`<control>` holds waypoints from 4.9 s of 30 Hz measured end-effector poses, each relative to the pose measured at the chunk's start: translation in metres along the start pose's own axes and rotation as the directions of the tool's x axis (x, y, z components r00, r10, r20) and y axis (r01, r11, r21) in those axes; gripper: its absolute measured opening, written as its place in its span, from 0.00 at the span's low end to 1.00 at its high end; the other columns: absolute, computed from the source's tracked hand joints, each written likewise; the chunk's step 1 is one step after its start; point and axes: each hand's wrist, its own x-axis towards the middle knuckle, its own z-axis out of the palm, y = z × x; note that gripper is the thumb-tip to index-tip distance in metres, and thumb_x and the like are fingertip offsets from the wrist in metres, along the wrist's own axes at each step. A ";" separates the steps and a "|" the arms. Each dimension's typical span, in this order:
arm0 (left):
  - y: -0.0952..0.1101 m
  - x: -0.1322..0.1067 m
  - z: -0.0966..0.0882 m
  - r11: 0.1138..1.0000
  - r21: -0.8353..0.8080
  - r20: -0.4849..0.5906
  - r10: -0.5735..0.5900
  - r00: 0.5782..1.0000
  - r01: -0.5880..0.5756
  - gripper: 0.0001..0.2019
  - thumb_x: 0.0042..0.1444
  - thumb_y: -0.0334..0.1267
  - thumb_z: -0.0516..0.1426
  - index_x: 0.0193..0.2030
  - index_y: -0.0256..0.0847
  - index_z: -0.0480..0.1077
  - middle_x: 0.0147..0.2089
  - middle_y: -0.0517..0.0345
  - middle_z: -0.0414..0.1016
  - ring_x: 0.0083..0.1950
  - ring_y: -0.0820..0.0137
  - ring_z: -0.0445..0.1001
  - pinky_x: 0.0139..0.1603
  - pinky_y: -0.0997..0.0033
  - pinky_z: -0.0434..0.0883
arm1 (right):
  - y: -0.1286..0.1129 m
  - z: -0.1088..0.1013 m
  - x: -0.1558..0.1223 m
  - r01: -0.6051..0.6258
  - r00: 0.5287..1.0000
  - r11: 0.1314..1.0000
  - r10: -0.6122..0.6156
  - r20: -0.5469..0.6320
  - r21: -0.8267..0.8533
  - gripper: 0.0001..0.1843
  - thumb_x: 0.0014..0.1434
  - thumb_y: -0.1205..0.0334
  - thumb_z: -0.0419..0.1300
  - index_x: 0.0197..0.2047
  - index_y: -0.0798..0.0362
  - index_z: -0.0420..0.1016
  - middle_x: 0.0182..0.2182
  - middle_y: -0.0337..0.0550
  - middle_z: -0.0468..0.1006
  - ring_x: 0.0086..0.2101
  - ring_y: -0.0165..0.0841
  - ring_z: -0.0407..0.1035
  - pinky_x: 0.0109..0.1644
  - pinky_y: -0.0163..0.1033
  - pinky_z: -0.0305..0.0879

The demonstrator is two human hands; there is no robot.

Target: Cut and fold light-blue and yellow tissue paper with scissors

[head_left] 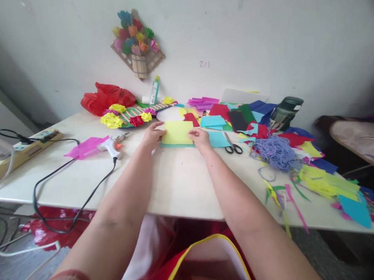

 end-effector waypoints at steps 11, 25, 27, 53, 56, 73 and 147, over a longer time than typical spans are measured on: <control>-0.001 -0.003 -0.008 0.991 0.129 0.046 -0.027 0.999 0.021 0.12 0.31 0.31 0.65 0.26 0.36 0.70 0.23 0.61 0.68 0.24 0.76 0.66 0.28 0.75 0.63 | 0.007 0.004 0.002 0.012 0.997 0.976 0.006 0.080 -0.216 0.09 0.41 0.72 0.59 0.28 0.56 0.78 0.23 0.37 0.75 0.24 0.27 0.65 0.35 0.36 0.66; 0.003 -0.001 -0.016 0.928 0.373 0.051 -0.020 0.999 -0.001 0.09 0.29 0.25 0.63 0.22 0.37 0.73 0.22 0.57 0.72 0.21 0.74 0.65 0.27 0.72 0.63 | 0.015 0.003 0.001 0.035 0.995 0.976 -0.014 0.099 -0.215 0.10 0.41 0.72 0.59 0.29 0.53 0.79 0.23 0.36 0.74 0.27 0.29 0.65 0.41 0.40 0.67; 0.004 -0.002 -0.015 0.906 0.423 0.039 -0.003 0.999 -0.014 0.09 0.28 0.24 0.62 0.22 0.38 0.73 0.22 0.58 0.72 0.22 0.73 0.65 0.27 0.72 0.63 | 0.015 0.004 0.001 0.031 0.995 0.973 -0.009 0.095 -0.228 0.11 0.41 0.72 0.60 0.30 0.53 0.79 0.26 0.37 0.75 0.27 0.29 0.66 0.42 0.40 0.67; 0.015 -0.001 -0.016 0.488 0.872 -0.077 0.102 0.992 0.018 0.15 0.36 0.32 0.61 0.35 0.45 0.74 0.44 0.48 0.75 0.50 0.51 0.69 0.48 0.58 0.63 | 0.019 0.007 0.007 0.063 0.989 0.940 -0.013 0.149 -0.335 0.15 0.41 0.74 0.60 0.33 0.52 0.79 0.41 0.43 0.78 0.37 0.32 0.71 0.50 0.42 0.66; 0.015 -0.002 -0.018 0.491 0.871 -0.075 0.111 0.991 0.011 0.13 0.36 0.32 0.61 0.33 0.44 0.74 0.41 0.48 0.75 0.51 0.50 0.67 0.48 0.58 0.63 | 0.019 0.007 0.007 0.070 0.988 0.941 -0.021 0.150 -0.332 0.15 0.41 0.74 0.60 0.32 0.51 0.79 0.40 0.41 0.78 0.36 0.32 0.71 0.50 0.43 0.66; 0.019 -0.006 -0.020 0.548 0.834 0.011 0.098 0.995 -0.063 0.12 0.28 0.32 0.66 0.24 0.44 0.71 0.31 0.52 0.73 0.50 0.52 0.66 0.55 0.60 0.56 | 0.015 0.007 0.007 0.065 0.986 0.918 0.001 0.165 -0.392 0.15 0.41 0.74 0.60 0.33 0.51 0.80 0.37 0.41 0.78 0.35 0.34 0.71 0.49 0.44 0.66; 0.014 -0.001 -0.018 0.072 0.986 0.157 -0.070 0.985 -0.152 0.19 0.53 0.45 0.49 0.50 0.57 0.72 0.53 0.64 0.72 0.57 0.56 0.62 0.55 0.61 0.61 | 0.023 0.004 0.007 0.182 0.980 0.896 -0.132 0.148 -0.405 0.18 0.42 0.75 0.60 0.39 0.55 0.79 0.47 0.46 0.72 0.26 0.25 0.68 0.42 0.36 0.69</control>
